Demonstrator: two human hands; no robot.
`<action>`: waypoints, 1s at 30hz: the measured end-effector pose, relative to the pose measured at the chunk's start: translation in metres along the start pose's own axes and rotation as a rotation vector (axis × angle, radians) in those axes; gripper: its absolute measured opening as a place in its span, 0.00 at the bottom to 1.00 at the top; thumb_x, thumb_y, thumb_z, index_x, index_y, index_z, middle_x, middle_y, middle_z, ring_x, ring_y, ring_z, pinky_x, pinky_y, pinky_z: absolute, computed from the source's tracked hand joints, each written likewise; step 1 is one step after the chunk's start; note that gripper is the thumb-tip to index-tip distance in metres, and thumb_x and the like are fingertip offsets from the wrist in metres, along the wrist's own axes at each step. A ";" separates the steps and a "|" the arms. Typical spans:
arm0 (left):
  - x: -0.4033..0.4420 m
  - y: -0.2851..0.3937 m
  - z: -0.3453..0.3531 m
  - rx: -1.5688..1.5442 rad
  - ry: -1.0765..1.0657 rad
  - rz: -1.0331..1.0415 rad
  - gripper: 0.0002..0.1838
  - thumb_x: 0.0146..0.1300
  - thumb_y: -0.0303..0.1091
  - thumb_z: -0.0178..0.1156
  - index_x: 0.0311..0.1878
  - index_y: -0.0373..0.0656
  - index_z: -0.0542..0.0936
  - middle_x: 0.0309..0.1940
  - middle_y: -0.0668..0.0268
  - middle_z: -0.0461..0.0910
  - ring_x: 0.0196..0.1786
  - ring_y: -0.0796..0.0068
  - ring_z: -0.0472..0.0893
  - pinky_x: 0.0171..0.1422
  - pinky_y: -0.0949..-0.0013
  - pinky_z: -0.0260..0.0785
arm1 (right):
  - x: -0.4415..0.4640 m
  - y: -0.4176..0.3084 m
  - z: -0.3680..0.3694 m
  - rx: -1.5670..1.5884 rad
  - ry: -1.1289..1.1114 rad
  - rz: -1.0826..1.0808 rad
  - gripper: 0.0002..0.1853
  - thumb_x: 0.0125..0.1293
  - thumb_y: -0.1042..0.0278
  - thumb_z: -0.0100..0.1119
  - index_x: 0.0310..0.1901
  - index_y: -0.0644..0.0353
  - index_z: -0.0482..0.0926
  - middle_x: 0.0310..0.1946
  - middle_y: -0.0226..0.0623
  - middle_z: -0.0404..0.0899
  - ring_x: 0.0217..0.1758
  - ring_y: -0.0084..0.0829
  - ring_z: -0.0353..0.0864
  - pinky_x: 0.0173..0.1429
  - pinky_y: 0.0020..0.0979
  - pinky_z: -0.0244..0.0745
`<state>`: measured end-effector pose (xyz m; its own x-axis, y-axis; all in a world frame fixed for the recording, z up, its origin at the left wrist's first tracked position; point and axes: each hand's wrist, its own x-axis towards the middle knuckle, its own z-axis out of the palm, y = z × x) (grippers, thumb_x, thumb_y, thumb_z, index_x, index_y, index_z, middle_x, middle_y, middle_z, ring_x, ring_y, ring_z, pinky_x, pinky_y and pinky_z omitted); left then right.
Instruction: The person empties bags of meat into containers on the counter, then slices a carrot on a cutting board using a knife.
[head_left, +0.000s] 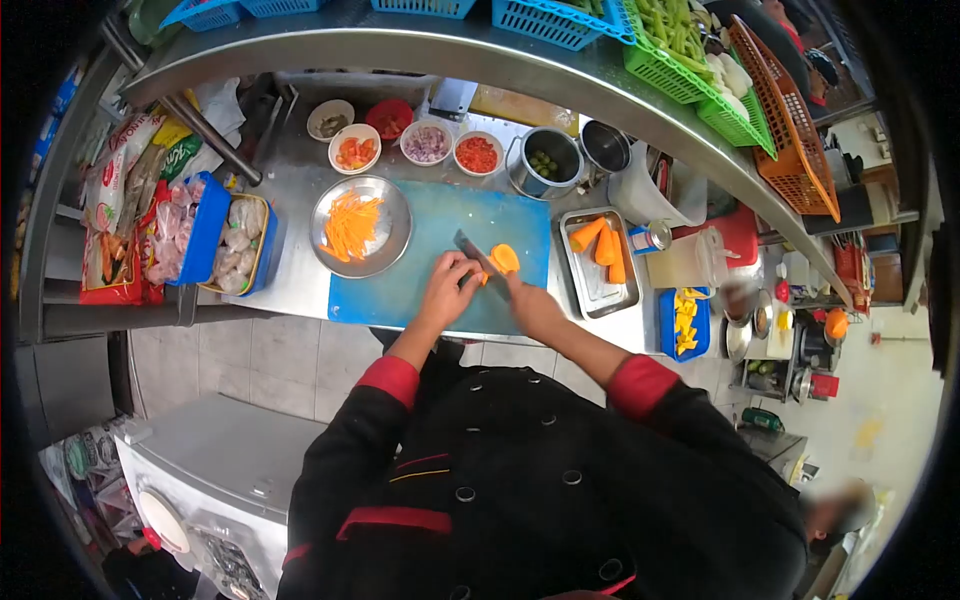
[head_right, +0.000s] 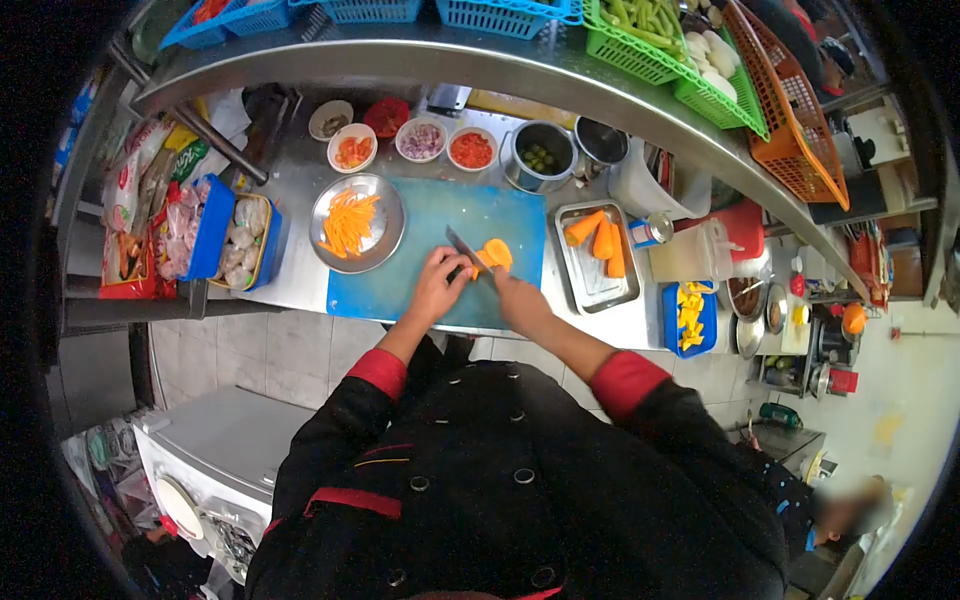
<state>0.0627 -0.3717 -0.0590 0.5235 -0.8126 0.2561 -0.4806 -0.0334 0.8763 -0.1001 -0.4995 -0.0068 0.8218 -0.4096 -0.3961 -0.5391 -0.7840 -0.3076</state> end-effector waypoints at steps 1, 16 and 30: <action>0.005 0.000 0.000 0.012 0.012 0.030 0.07 0.65 0.33 0.68 0.44 0.43 0.84 0.47 0.59 0.77 0.54 0.55 0.77 0.60 0.58 0.71 | 0.017 0.005 0.016 -0.013 0.067 0.013 0.18 0.68 0.72 0.56 0.55 0.62 0.63 0.36 0.57 0.84 0.38 0.60 0.86 0.42 0.56 0.81; 0.005 0.003 -0.001 0.016 0.036 0.028 0.07 0.66 0.32 0.68 0.43 0.41 0.84 0.46 0.58 0.78 0.53 0.54 0.78 0.60 0.58 0.72 | 0.018 -0.019 -0.005 0.023 0.010 0.071 0.14 0.68 0.76 0.52 0.53 0.62 0.64 0.39 0.60 0.85 0.42 0.59 0.87 0.46 0.55 0.82; -0.002 -0.009 0.001 -0.058 0.053 0.012 0.07 0.67 0.33 0.66 0.44 0.41 0.84 0.47 0.57 0.79 0.54 0.52 0.78 0.61 0.56 0.71 | -0.026 -0.021 -0.055 0.110 -0.065 0.051 0.16 0.68 0.74 0.52 0.55 0.62 0.64 0.38 0.63 0.84 0.41 0.64 0.85 0.46 0.59 0.80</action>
<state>0.0646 -0.3704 -0.0678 0.5553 -0.7807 0.2867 -0.4460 0.0114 0.8949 -0.0998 -0.4984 0.0578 0.7808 -0.4137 -0.4681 -0.5999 -0.7058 -0.3769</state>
